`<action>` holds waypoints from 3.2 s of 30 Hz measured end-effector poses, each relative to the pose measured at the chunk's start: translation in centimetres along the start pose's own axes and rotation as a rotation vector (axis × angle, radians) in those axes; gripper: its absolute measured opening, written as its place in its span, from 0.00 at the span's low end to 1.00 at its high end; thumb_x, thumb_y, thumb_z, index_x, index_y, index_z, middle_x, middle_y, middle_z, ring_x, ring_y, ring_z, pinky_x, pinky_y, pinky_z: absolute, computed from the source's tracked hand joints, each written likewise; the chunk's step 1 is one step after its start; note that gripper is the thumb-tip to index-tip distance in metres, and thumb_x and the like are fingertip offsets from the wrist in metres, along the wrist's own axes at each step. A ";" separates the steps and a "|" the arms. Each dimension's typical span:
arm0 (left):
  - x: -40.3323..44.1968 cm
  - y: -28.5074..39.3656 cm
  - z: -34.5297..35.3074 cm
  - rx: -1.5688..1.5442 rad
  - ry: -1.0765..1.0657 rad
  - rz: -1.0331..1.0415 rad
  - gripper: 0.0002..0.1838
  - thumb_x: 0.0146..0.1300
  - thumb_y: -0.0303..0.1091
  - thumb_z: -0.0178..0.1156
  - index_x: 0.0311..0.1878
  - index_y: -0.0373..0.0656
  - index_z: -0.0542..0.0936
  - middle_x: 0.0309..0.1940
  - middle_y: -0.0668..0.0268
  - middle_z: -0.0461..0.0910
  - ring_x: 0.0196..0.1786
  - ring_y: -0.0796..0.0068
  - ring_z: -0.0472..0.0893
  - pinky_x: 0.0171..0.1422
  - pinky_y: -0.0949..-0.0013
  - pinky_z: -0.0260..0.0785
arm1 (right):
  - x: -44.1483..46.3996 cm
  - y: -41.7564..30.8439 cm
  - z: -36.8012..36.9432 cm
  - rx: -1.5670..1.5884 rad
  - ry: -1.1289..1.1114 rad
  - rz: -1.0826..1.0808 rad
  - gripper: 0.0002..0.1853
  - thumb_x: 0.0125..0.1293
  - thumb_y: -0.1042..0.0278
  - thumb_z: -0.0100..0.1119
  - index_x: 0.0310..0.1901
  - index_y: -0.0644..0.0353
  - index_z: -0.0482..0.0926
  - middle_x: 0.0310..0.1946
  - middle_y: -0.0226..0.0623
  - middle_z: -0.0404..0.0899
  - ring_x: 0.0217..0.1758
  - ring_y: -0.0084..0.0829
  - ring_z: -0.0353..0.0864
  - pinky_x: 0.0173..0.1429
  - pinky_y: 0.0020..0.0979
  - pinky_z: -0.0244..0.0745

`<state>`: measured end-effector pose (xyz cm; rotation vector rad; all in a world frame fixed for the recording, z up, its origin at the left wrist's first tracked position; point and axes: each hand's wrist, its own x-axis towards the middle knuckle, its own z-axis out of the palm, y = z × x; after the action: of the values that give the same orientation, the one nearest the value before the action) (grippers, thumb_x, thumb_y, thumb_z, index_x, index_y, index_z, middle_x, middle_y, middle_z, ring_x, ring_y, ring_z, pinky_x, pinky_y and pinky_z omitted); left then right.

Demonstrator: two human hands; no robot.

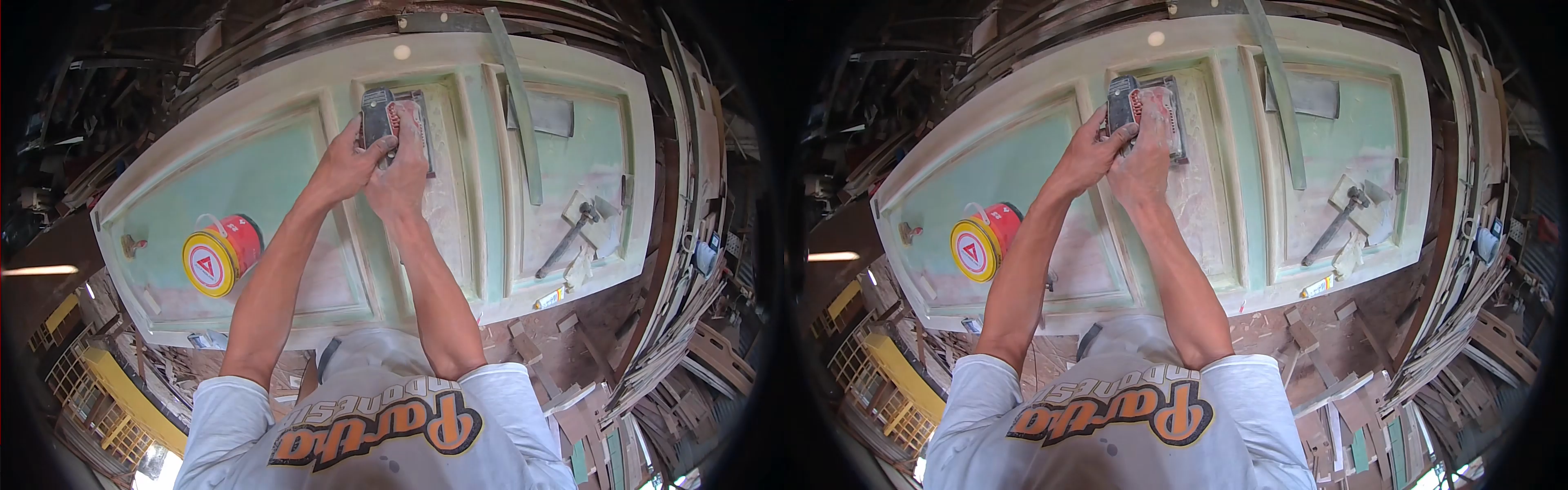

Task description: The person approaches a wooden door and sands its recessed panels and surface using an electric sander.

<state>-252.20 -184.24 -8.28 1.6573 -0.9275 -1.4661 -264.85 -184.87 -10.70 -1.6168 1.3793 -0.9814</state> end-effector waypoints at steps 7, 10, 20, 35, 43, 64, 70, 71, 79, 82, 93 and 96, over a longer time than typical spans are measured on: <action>0.3 -0.9 -0.4 -0.048 0.009 -0.026 0.30 0.84 0.40 0.71 0.80 0.34 0.78 0.64 0.53 0.92 0.62 0.67 0.90 0.71 0.62 0.81 | -0.2 0.3 0.6 -0.019 -0.004 0.008 0.49 0.69 0.65 0.83 0.87 0.70 0.66 0.86 0.68 0.70 0.90 0.66 0.70 0.91 0.53 0.69; -0.9 -1.6 0.1 -0.026 0.008 -0.054 0.30 0.83 0.39 0.72 0.80 0.34 0.78 0.64 0.54 0.92 0.61 0.68 0.90 0.70 0.63 0.81 | -1.4 0.0 -0.1 -0.018 0.004 -0.036 0.48 0.67 0.69 0.82 0.84 0.75 0.67 0.83 0.73 0.70 0.88 0.72 0.67 0.89 0.57 0.68; -4.2 -3.5 1.5 -0.091 -0.009 -0.004 0.33 0.84 0.35 0.70 0.84 0.34 0.73 0.69 0.53 0.89 0.69 0.69 0.87 0.76 0.62 0.78 | -4.5 -0.6 -1.4 0.003 -0.040 0.028 0.49 0.69 0.71 0.82 0.87 0.69 0.66 0.89 0.67 0.66 0.92 0.65 0.66 0.92 0.53 0.66; 2.9 0.6 0.7 0.383 0.225 -0.064 0.36 0.86 0.61 0.60 0.73 0.34 0.70 0.57 0.36 0.89 0.63 0.41 0.91 0.70 0.49 0.80 | -1.0 -0.7 0.3 0.112 -0.062 0.042 0.47 0.68 0.77 0.74 0.87 0.75 0.63 0.87 0.71 0.64 0.92 0.70 0.61 0.91 0.59 0.65; -1.3 -1.5 3.8 0.363 0.306 0.009 0.32 0.84 0.49 0.61 0.71 0.27 0.69 0.52 0.31 0.90 0.59 0.29 0.91 0.64 0.41 0.81 | -8.4 -1.5 -5.2 -0.138 -0.231 0.138 0.51 0.73 0.75 0.71 0.92 0.72 0.54 0.86 0.74 0.62 0.73 0.74 0.77 0.67 0.60 0.82; 3.5 -0.6 1.3 0.500 0.297 0.011 0.38 0.84 0.59 0.60 0.72 0.28 0.69 0.53 0.27 0.89 0.60 0.25 0.90 0.67 0.40 0.80 | -6.3 -0.4 -3.2 -0.030 -0.306 0.297 0.50 0.81 0.62 0.68 0.94 0.67 0.51 0.44 0.63 0.92 0.43 0.67 0.92 0.46 0.60 0.85; -0.9 -2.0 3.7 0.417 0.311 0.009 0.32 0.84 0.54 0.61 0.73 0.34 0.72 0.51 0.34 0.90 0.56 0.32 0.92 0.64 0.42 0.82 | -11.1 0.4 -4.4 -0.001 -0.222 0.197 0.49 0.81 0.67 0.67 0.95 0.65 0.51 0.44 0.66 0.92 0.45 0.69 0.93 0.49 0.56 0.87; -0.9 -2.0 3.7 0.418 0.312 0.007 0.32 0.84 0.54 0.61 0.73 0.34 0.72 0.51 0.34 0.90 0.56 0.32 0.92 0.64 0.42 0.82 | -11.2 0.6 -4.3 0.001 -0.224 0.198 0.49 0.81 0.67 0.67 0.95 0.65 0.51 0.44 0.66 0.92 0.45 0.69 0.93 0.49 0.56 0.87; 4.3 -1.3 0.7 0.512 0.338 0.073 0.38 0.82 0.58 0.60 0.73 0.29 0.71 0.54 0.28 0.89 0.61 0.25 0.89 0.69 0.40 0.79 | -6.4 0.1 -2.0 -0.062 -0.251 0.215 0.50 0.82 0.64 0.66 0.95 0.65 0.49 0.43 0.63 0.92 0.42 0.68 0.93 0.47 0.58 0.87; 6.4 -1.0 -0.5 0.554 0.340 0.069 0.41 0.82 0.62 0.59 0.74 0.28 0.71 0.56 0.25 0.88 0.64 0.24 0.88 0.71 0.39 0.78 | -4.7 0.0 -1.2 -0.112 -0.263 0.210 0.51 0.82 0.63 0.66 0.95 0.65 0.46 0.42 0.64 0.92 0.42 0.69 0.92 0.46 0.59 0.86; 1.0 -2.3 2.3 0.492 0.325 0.015 0.35 0.86 0.60 0.58 0.76 0.35 0.74 0.60 0.34 0.89 0.65 0.35 0.89 0.73 0.46 0.78 | -9.7 0.2 -3.2 -0.125 -0.244 0.221 0.51 0.81 0.59 0.69 0.95 0.64 0.51 0.41 0.61 0.92 0.40 0.64 0.93 0.43 0.60 0.85; -1.4 -3.1 3.7 0.455 0.312 0.034 0.32 0.83 0.55 0.60 0.72 0.34 0.71 0.51 0.32 0.90 0.57 0.28 0.91 0.64 0.40 0.81 | -12.1 0.0 -4.5 -0.109 -0.250 0.235 0.51 0.80 0.61 0.70 0.95 0.64 0.51 0.41 0.59 0.92 0.41 0.64 0.93 0.43 0.59 0.85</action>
<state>-255.86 -181.74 -10.60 2.1087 -1.1575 -0.9750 -270.36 -173.22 -9.75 -1.5539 1.4286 -0.5557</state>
